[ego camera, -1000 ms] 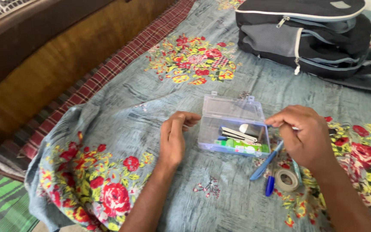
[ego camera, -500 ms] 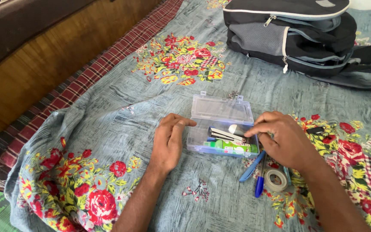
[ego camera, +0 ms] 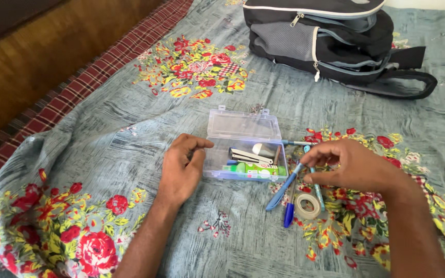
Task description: The person packs a black backpack with a cap, keys, a small container, and a blue-and-white round container. They then retrieve a clear plastic box, open it, and place several small items including a green tube, a stapler, and tape inside. The person closes the box and places it on the bed.
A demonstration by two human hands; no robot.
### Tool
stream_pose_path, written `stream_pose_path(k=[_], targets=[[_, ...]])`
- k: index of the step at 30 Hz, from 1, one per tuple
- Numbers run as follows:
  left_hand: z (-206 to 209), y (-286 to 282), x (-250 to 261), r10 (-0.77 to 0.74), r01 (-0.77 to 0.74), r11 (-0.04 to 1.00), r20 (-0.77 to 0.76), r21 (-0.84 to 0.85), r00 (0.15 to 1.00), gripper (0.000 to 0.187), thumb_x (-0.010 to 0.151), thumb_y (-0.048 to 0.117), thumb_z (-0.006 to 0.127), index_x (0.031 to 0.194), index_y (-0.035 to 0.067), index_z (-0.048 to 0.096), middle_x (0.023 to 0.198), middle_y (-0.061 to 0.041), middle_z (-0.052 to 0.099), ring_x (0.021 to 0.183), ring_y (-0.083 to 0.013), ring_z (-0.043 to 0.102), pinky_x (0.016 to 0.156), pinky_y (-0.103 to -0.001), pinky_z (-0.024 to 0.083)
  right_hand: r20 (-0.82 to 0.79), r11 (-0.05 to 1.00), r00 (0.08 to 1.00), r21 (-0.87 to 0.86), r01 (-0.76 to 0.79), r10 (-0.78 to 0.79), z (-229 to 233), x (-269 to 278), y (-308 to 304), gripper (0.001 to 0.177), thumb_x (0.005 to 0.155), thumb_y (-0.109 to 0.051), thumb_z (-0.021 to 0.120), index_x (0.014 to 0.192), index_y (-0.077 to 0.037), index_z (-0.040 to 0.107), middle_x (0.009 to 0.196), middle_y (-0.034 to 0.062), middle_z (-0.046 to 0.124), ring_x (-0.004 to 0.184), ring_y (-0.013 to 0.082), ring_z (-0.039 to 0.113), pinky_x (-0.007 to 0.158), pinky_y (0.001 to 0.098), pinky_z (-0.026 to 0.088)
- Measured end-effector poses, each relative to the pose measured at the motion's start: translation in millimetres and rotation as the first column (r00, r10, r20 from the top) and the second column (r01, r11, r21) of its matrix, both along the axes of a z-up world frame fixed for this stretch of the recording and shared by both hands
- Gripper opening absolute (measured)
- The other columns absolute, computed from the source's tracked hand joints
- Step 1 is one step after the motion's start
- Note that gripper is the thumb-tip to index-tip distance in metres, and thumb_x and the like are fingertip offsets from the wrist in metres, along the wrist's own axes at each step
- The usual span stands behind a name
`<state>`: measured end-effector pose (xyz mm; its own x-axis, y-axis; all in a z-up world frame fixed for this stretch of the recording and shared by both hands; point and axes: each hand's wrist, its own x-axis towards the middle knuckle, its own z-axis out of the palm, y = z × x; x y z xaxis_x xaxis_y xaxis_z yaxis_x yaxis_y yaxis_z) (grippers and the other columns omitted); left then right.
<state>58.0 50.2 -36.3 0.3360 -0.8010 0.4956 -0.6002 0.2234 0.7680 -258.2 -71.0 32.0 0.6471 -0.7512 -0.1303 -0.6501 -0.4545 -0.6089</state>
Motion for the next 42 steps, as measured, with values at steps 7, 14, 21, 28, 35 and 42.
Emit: stream_pose_path(k=[7,14,21,28,35,42], targets=[[2.8,-0.7,-3.3,0.026,-0.025,0.999,-0.008,0.04,1.0,0.023,0.086,0.003,0.058,0.098,0.004,0.078,0.089,-0.008,0.066,0.073,-0.0176,0.06,0.069,-0.031,0.05,-0.14,0.982,0.988,0.185,-0.035,0.061,7.8,15.6,21.9,0.058,0.055,-0.034,0.099,0.102,-0.01,0.075,0.084,0.0029,0.079,0.075,0.0142,0.07,0.07,0.0303,0.058],[1.2,-0.5,-2.6,0.011,-0.011,1.0,-0.001,0.011,1.0,0.021,0.087,0.003,0.059,0.098,0.004,0.077,0.091,-0.008,0.066,0.075,-0.0178,0.061,0.07,-0.031,0.051,-0.227,0.983,0.974,0.183,0.028,0.015,11.6,25.7,33.3,0.055,0.054,-0.029,0.099,0.097,-0.009,0.07,0.08,0.0043,0.077,0.072,0.0147,0.071,0.068,0.0309,0.057],[0.5,-0.4,-1.9,0.019,-0.019,1.0,0.005,0.014,1.0,0.021,0.086,0.003,0.059,0.098,0.004,0.077,0.092,-0.008,0.066,0.074,-0.0183,0.061,0.07,-0.032,0.051,-0.13,0.973,0.987,0.219,-0.067,0.097,7.2,16.2,25.8,0.049,0.061,-0.027,0.094,0.099,-0.01,0.069,0.08,0.004,0.074,0.071,0.0141,0.069,0.065,0.0315,0.057],[0.2,-0.3,-2.9,0.011,-0.011,1.0,-0.033,-0.022,0.999,0.02,0.087,0.004,0.06,0.098,0.004,0.076,0.095,-0.008,0.068,0.076,-0.0179,0.063,0.071,-0.031,0.052,0.417,0.898,0.862,0.195,-0.395,0.289,5.0,-8.7,6.8,0.034,0.078,-0.019,0.084,0.104,-0.004,0.067,0.101,0.0077,0.074,0.092,0.0139,0.069,0.08,0.0317,0.057],[-8.4,-4.2,2.9,-0.005,-0.004,0.999,-0.239,-0.037,0.971,0.021,0.088,0.001,0.057,0.098,0.001,0.076,0.096,-0.005,0.068,0.073,-0.0106,0.061,0.067,-0.025,0.051,0.729,0.928,0.674,0.159,-0.336,0.118,-20.4,21.3,7.2,0.027,0.084,-0.006,0.075,0.107,-0.002,0.062,0.115,0.0099,0.071,0.097,0.0131,0.069,0.081,0.0316,0.058],[-20.3,-17.1,8.0,-0.002,0.001,1.0,-0.392,-0.004,0.92,0.015,0.088,0.001,0.065,0.097,0.0,0.076,0.082,-0.003,0.071,0.068,-0.0063,0.06,0.062,-0.023,0.049,0.63,0.989,0.764,-0.125,-0.077,0.139,-20.8,92.9,36.3,0.021,0.078,-0.007,0.084,0.095,-0.002,0.073,0.111,0.0079,0.076,0.095,0.0112,0.07,0.083,0.028,0.059]])
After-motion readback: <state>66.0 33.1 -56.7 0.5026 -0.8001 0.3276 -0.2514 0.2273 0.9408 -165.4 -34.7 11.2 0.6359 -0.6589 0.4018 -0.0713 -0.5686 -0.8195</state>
